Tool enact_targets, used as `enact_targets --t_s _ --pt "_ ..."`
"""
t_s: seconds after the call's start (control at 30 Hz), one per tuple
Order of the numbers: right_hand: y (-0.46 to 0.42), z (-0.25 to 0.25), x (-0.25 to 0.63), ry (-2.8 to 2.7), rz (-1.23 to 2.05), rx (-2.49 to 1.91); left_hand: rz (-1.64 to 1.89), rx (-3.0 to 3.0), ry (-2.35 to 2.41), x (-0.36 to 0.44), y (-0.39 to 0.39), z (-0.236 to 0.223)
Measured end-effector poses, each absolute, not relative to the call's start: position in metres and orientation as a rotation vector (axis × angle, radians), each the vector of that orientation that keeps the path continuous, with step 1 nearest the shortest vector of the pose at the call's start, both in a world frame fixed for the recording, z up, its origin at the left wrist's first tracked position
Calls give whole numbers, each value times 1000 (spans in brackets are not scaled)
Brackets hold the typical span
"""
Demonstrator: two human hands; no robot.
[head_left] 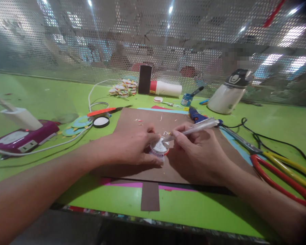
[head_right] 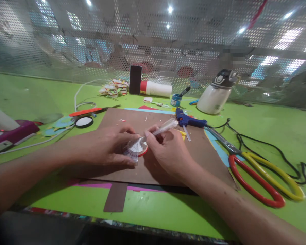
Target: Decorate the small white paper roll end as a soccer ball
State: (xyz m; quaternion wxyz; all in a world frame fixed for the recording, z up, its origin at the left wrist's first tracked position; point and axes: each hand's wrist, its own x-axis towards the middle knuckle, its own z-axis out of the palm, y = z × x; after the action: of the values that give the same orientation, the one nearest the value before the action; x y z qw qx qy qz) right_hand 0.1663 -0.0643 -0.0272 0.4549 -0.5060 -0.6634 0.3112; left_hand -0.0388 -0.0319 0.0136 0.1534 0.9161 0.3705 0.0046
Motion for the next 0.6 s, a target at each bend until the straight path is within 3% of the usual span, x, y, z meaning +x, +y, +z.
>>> enact_targets --t_s 0.6 --pt "-65 -26 165 -1645 778 -1233 33 2602 1054 -40 -32 13"
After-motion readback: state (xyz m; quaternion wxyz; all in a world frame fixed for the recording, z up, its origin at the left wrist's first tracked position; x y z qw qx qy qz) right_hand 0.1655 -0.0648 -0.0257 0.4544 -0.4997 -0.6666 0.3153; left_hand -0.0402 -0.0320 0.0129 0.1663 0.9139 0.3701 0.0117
